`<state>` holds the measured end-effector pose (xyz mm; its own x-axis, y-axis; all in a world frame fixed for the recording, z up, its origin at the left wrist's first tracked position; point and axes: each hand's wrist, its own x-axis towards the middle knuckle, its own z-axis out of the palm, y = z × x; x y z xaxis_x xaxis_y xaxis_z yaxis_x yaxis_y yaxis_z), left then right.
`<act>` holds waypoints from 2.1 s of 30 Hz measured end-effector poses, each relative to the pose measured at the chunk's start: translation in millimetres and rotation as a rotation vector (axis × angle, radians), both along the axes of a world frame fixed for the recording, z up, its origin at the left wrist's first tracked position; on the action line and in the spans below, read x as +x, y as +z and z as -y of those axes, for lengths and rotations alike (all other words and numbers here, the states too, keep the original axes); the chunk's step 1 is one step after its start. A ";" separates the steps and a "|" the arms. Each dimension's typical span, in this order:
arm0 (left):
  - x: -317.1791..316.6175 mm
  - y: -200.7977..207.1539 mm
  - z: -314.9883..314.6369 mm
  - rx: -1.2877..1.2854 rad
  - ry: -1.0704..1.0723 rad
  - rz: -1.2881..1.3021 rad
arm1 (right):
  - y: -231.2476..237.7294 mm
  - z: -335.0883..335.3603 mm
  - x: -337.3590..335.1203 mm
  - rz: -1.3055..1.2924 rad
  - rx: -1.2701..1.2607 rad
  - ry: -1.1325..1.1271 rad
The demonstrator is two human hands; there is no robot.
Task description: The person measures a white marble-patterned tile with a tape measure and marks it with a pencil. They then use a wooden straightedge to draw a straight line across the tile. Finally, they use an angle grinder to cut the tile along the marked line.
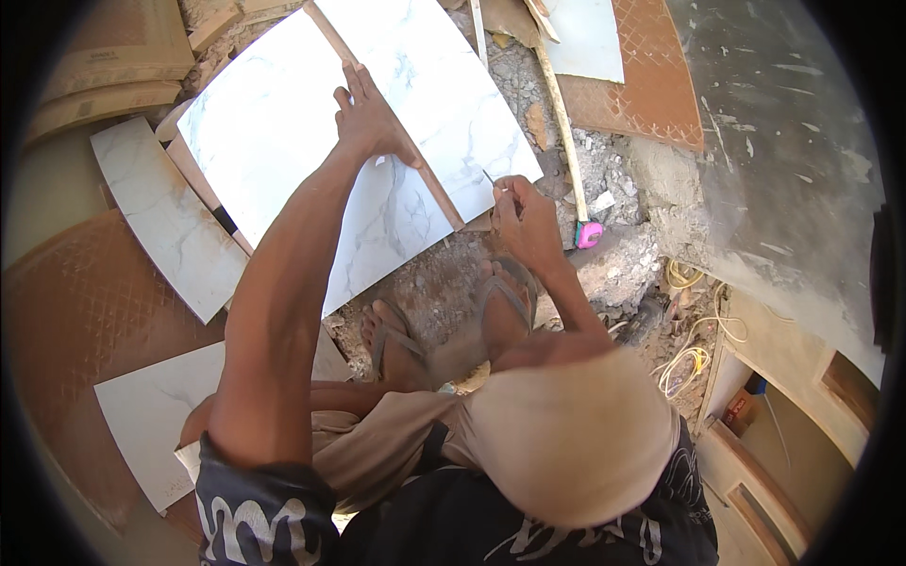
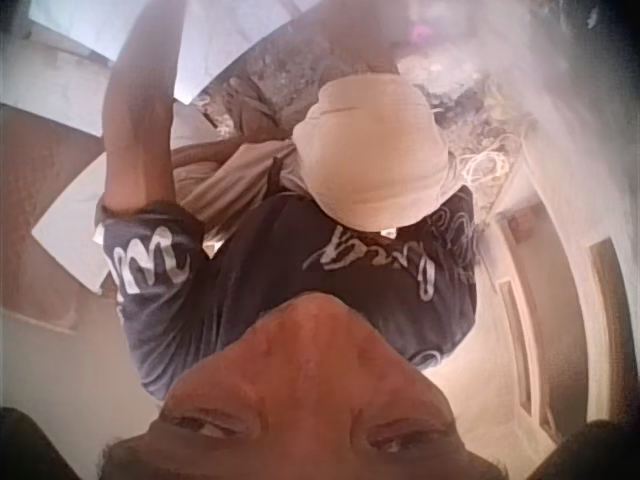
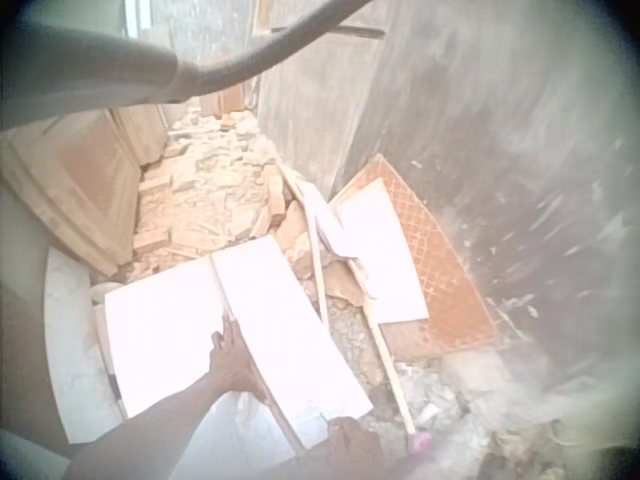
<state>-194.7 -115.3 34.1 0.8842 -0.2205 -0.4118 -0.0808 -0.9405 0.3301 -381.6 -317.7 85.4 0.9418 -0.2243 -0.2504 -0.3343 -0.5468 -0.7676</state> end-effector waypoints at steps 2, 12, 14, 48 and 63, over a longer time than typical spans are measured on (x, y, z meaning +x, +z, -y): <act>-4.2 -2.5 -1.8 0.039 -0.013 0.015 | 2.8 -2.7 8.9 0.021 -0.059 0.058; -2.2 -5.2 -3.0 0.031 -0.009 0.012 | -37.0 -21.3 10.6 -0.057 0.022 0.081; -3.7 -2.6 -5.3 0.049 -0.016 0.028 | -46.8 -24.3 9.2 -0.075 0.068 0.113; -7.9 -5.9 -4.9 0.106 0.005 0.096 | -79.7 -55.9 53.8 0.317 0.017 0.208; -7.7 -6.9 -5.3 0.065 0.003 0.093 | -85.8 -70.0 85.9 0.385 0.038 0.197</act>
